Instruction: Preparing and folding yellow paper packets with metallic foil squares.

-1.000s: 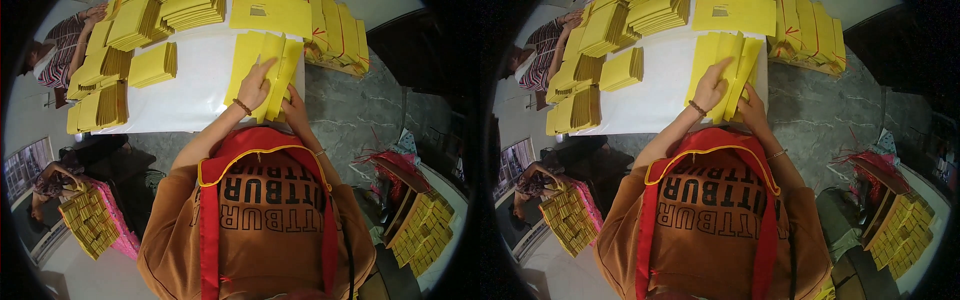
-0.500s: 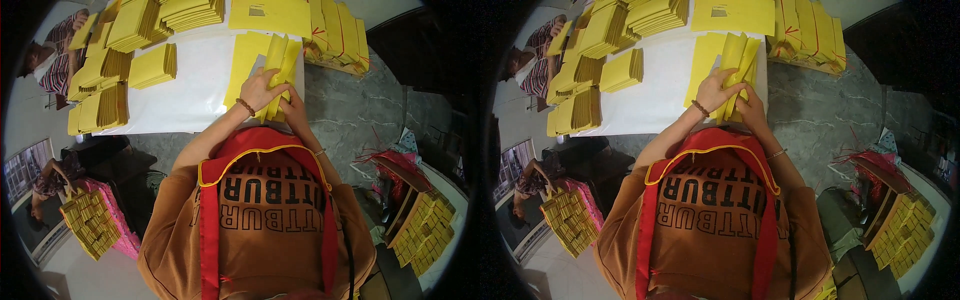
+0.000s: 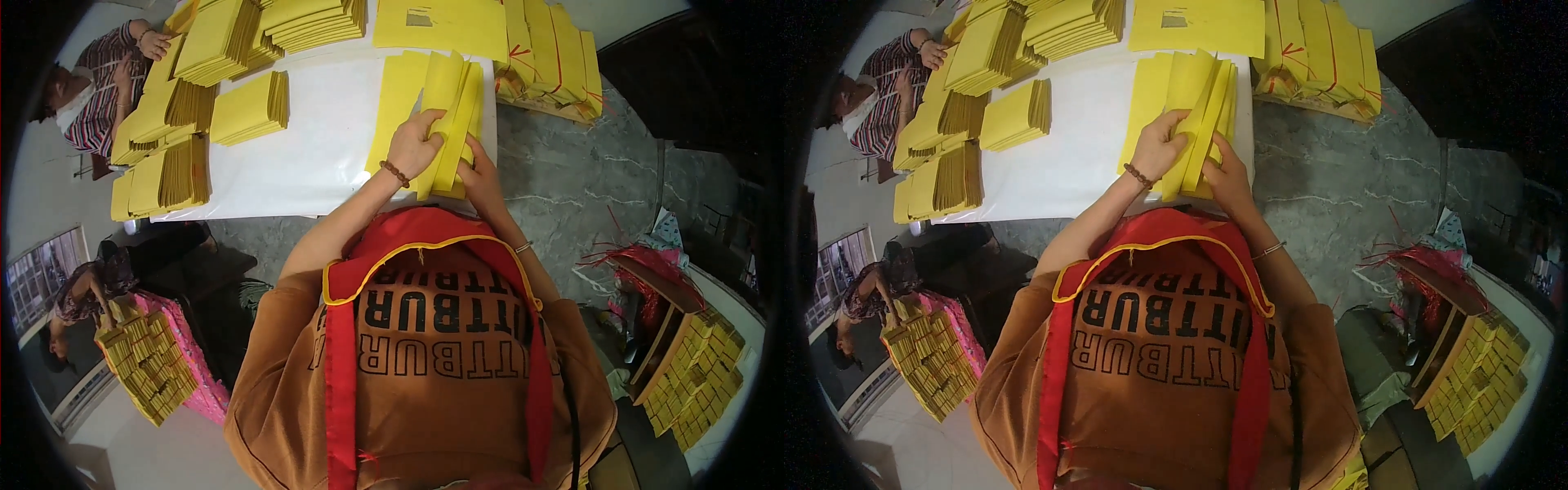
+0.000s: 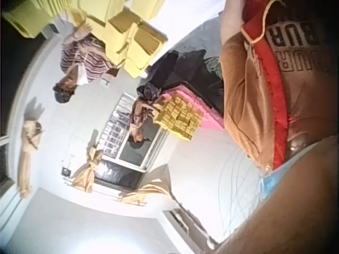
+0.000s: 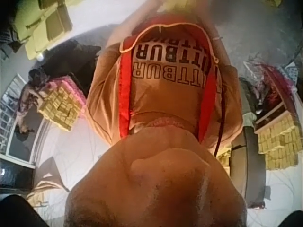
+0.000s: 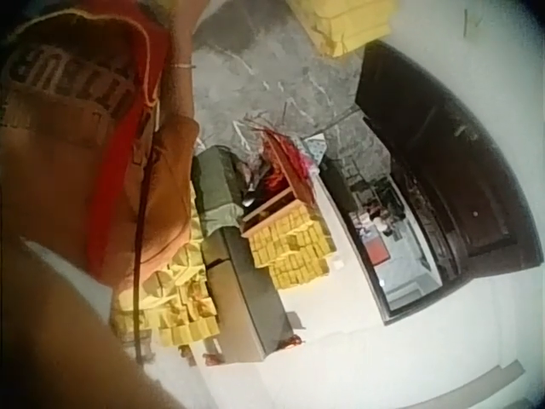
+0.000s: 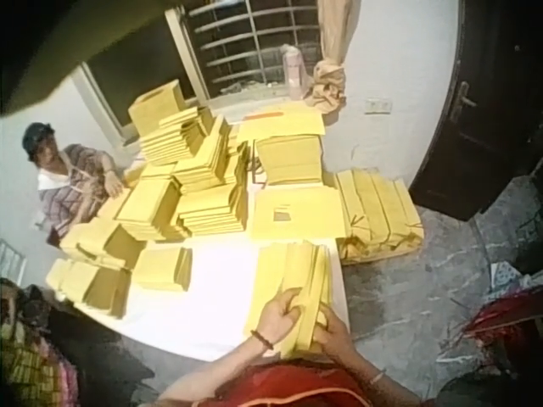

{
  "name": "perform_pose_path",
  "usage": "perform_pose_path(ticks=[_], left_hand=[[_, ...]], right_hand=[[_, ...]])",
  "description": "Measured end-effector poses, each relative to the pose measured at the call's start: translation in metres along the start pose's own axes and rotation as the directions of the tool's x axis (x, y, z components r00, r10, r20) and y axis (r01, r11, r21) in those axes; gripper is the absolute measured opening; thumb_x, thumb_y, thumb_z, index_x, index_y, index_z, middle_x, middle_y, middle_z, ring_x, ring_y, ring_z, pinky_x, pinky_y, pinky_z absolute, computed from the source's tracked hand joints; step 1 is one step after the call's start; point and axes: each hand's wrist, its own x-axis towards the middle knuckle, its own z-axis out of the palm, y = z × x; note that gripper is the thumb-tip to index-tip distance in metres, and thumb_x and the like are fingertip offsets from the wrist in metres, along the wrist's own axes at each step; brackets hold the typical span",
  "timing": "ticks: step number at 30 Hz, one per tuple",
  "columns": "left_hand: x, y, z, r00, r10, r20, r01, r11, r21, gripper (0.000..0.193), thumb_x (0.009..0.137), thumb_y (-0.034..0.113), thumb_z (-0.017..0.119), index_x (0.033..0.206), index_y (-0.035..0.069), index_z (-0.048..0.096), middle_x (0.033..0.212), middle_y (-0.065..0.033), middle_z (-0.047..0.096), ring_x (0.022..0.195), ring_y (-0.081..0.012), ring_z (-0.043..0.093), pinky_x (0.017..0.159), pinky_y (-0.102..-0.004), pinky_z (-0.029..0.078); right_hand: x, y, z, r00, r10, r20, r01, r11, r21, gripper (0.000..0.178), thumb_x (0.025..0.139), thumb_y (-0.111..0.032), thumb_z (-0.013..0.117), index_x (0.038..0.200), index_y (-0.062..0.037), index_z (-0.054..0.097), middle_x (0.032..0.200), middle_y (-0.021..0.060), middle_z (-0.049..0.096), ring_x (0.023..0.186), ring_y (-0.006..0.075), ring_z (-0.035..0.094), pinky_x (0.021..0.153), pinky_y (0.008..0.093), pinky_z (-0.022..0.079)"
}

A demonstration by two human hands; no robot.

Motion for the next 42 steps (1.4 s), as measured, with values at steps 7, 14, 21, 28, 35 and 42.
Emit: perform_pose_path(ticks=[7,14,21,28,35,42], left_hand=[[-0.002,-0.006,0.002,0.979,0.184,-0.092,-0.186,0.982,-0.017,0.046,0.072,0.008,0.051,0.118,0.004,0.046,0.102,-0.0222,0.056,0.085,-0.0351,0.057,0.075,-0.0381,0.045],[0.000,0.000,0.000,0.933,0.331,-0.142,-0.326,0.944,0.056,0.066,0.071,-0.001,0.047,0.133,0.011,0.028,0.121,-0.0251,0.044,0.097,-0.0327,0.054,0.080,-0.0366,0.044],[-0.004,0.000,-0.003,0.977,0.215,-0.015,-0.213,0.974,0.080,0.044,0.073,0.001,0.045,0.115,0.012,0.054,0.103,-0.0215,0.051,0.081,-0.0328,0.055,0.071,-0.0377,0.045],[-0.002,0.002,-0.001,0.992,0.123,0.025,-0.125,0.989,0.083,0.031,0.078,0.017,0.051,0.107,0.010,0.059,0.096,-0.0195,0.054,0.080,-0.0320,0.056,0.069,-0.0377,0.046],[-0.003,0.022,0.002,0.998,0.057,-0.026,-0.049,0.968,0.244,0.052,0.075,0.048,0.060,0.106,0.006,0.059,0.093,-0.0182,0.056,0.083,-0.0322,0.057,0.071,-0.0373,0.046],[0.001,0.010,0.002,0.994,0.109,-0.014,-0.105,0.980,0.168,0.045,0.077,0.039,0.059,0.107,0.006,0.059,0.090,-0.0190,0.056,0.081,-0.0333,0.056,0.070,-0.0378,0.045]], right_hand=[[0.001,0.002,0.000,1.000,-0.022,0.019,0.022,1.000,0.005,0.049,0.079,-0.007,0.047,0.126,0.0027,0.039,0.116,0.0141,0.052,0.097,0.0155,0.053,0.082,0.0247,0.042],[0.001,0.008,-0.001,1.000,-0.021,0.017,0.020,0.999,0.050,0.049,0.080,-0.009,0.048,0.126,0.0045,0.038,0.115,0.0123,0.052,0.097,0.0147,0.052,0.081,0.0247,0.042],[-0.002,-0.003,0.000,1.000,-0.024,0.016,0.023,0.999,0.042,0.048,0.080,-0.010,0.049,0.126,0.0007,0.040,0.113,0.0098,0.053,0.095,0.0130,0.052,0.080,0.0236,0.042],[-0.001,0.000,0.000,0.998,-0.055,-0.005,0.055,0.998,0.002,0.046,0.080,-0.011,0.049,0.124,0.0004,0.041,0.110,0.0102,0.054,0.091,0.0134,0.053,0.077,0.0242,0.043],[-0.001,-0.017,-0.002,0.998,-0.008,0.064,0.015,0.994,-0.112,0.043,0.078,-0.013,0.053,0.118,0.0008,0.045,0.105,0.0149,0.056,0.095,0.0179,0.053,0.080,0.0270,0.041],[-0.001,-0.013,-0.001,0.998,-0.062,0.023,0.063,0.994,-0.086,0.046,0.077,-0.016,0.056,0.118,0.0014,0.046,0.108,0.0173,0.055,0.098,0.0219,0.053,0.082,0.0284,0.041]])
